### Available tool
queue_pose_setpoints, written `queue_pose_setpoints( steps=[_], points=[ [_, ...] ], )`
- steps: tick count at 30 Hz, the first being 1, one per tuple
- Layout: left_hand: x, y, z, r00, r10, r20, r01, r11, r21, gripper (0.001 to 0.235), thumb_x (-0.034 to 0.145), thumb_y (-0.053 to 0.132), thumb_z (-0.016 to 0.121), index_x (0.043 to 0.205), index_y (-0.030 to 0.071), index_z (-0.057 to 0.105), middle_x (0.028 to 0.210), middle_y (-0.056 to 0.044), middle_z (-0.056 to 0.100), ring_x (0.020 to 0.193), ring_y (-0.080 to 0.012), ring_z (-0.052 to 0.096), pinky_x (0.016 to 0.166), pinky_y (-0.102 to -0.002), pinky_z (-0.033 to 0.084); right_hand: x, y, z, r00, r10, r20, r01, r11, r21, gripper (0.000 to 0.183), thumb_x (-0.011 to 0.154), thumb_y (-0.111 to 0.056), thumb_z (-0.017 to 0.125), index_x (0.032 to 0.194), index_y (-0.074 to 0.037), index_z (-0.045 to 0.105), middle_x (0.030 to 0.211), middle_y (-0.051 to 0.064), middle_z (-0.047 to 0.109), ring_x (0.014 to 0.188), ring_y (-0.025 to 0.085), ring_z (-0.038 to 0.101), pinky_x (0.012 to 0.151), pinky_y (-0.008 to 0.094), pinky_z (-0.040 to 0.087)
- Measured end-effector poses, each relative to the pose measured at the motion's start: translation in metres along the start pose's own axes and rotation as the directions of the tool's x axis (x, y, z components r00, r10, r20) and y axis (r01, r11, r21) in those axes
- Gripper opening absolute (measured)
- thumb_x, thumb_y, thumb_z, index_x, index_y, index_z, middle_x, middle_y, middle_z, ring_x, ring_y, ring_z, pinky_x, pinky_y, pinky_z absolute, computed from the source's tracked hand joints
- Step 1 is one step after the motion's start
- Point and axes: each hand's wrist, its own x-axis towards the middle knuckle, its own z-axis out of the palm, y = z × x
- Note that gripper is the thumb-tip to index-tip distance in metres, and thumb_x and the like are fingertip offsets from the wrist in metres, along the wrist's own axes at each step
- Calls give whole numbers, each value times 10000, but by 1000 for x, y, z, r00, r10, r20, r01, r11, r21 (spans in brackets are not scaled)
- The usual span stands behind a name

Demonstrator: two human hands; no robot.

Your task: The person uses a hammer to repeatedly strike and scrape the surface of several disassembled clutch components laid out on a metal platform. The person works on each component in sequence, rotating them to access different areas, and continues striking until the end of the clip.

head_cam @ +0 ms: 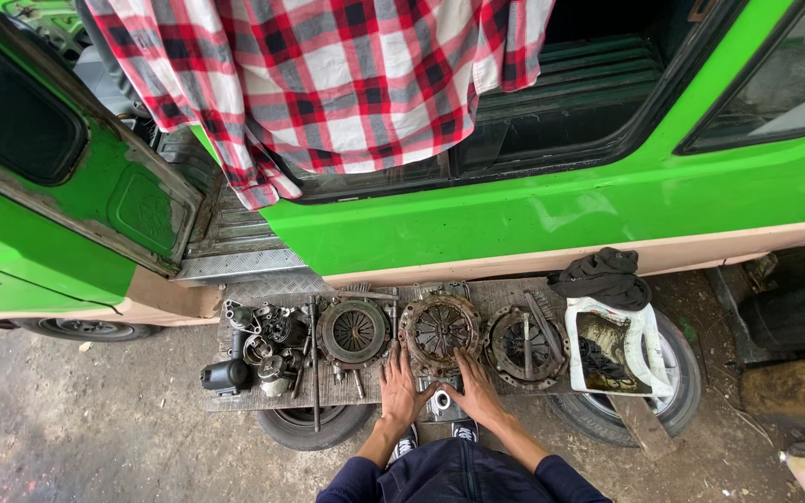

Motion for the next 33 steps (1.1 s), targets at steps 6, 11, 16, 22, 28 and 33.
queue_pose_setpoints(
  steps=[6, 11, 16, 22, 28, 33],
  points=[
    [-3, 12, -14, 999, 1, 34, -1, 1000, -13, 1301, 753, 602, 816, 1603, 51, -1, 1699, -155, 46, 1569, -323, 109, 1260, -532, 137, -3, 1, -2, 1000, -6, -6, 6, 1000, -17, 1036, 900, -543, 698, 1604, -94, 84, 1680, 151, 140, 1552, 305, 169, 1266, 459, 167],
    [-5, 18, -20, 998, 4, 60, -3, 1000, -11, 1331, 744, 604, 836, 1603, 55, -21, 1689, -165, 33, 1559, -334, 72, 1266, -540, 113, -7, 3, -3, 1000, -21, -20, 21, 1000, -14, 1043, 893, -524, 709, 1603, -72, 93, 1678, 168, 136, 1550, 319, 159, 1266, 464, 167],
    [-4, 18, -21, 999, 7, 50, -6, 1000, -18, 1329, 738, 598, 842, 1595, 43, -8, 1687, -165, 46, 1564, -331, 73, 1265, -546, 113, -7, 3, -3, 1000, -12, -10, 12, 1000, -10, 1039, 902, -520, 713, 1603, -69, 92, 1675, 178, 136, 1547, 321, 166, 1264, 470, 170],
    [-2, 15, -18, 998, 1, 62, -2, 1000, 11, 1316, 744, 595, 832, 1599, 28, 8, 1691, -178, 47, 1569, -340, 78, 1256, -553, 111, -7, 4, 0, 1000, -9, -13, 9, 1000, -18, 1032, 904, -542, 699, 1603, -76, 101, 1671, 182, 142, 1545, 329, 169, 1264, 477, 176],
    [0, 11, -16, 998, 11, 54, -15, 998, 58, 1315, 748, 616, 816, 1599, 22, 9, 1690, -191, 51, 1568, -346, 76, 1254, -568, 98, -3, 8, 4, 999, -35, -22, 33, 998, -48, 1037, 894, -547, 690, 1606, -79, 98, 1674, 181, 140, 1547, 324, 160, 1262, 476, 156],
    [4, 11, -14, 997, -1, 78, -6, 997, 82, 1334, 749, 645, 799, 1606, 20, -9, 1690, -216, 29, 1570, -353, 59, 1248, -587, 85, -2, 12, 6, 999, -39, -15, 38, 997, -64, 1050, 890, -545, 689, 1614, -91, 80, 1681, 179, 116, 1550, 313, 144, 1264, 486, 131]
  ],
)
